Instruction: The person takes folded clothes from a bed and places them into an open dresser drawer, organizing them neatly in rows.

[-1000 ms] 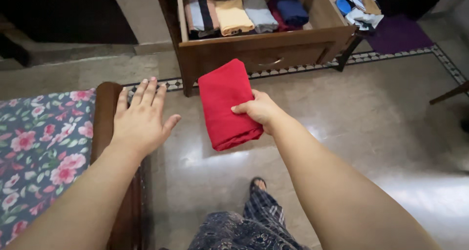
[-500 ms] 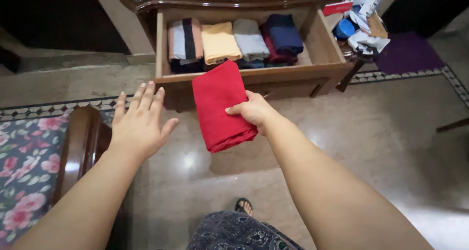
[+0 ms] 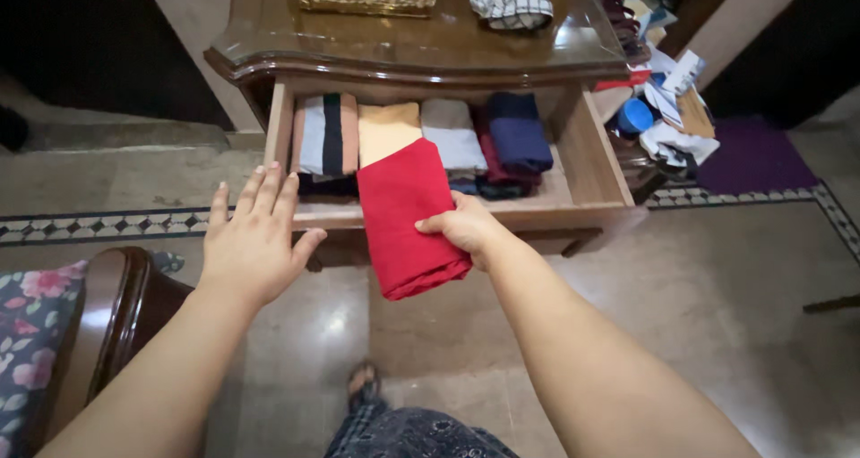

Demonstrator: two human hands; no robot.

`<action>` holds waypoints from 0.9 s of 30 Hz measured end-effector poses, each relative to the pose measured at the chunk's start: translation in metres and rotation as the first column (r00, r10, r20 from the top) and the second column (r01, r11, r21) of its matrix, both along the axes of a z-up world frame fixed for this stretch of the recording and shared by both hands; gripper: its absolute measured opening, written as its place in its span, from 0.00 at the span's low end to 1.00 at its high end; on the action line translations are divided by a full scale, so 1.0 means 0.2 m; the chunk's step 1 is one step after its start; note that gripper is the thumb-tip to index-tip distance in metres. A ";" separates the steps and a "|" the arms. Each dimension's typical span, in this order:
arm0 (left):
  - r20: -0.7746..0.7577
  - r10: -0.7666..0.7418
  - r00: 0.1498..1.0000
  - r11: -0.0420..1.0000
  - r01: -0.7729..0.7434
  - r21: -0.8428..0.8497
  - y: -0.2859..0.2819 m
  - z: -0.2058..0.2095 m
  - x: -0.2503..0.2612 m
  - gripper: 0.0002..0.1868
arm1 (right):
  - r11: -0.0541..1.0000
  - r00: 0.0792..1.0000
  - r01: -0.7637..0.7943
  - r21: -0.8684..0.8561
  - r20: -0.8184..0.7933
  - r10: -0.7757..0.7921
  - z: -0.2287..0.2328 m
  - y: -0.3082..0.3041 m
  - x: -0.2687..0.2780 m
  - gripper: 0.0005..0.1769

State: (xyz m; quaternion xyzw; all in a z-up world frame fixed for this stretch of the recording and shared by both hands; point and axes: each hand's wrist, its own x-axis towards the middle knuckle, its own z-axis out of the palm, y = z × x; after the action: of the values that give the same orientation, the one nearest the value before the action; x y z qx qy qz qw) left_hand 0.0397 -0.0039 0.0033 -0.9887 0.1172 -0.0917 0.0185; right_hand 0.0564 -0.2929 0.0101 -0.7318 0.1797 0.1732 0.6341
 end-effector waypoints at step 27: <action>-0.150 -0.151 0.977 0.987 0.141 -0.073 -0.06 -0.21 1.21 0.46 | 0.934 0.954 0.286 0.212 -0.151 -0.258 -0.40 -0.12 1.13 0.29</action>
State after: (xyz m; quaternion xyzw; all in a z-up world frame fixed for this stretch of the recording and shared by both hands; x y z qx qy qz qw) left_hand 0.2826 -0.0150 -0.0392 -0.9817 0.1876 -0.0192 -0.0281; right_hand 0.2817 -0.3177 -0.0691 -0.6092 0.2960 0.1471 0.7208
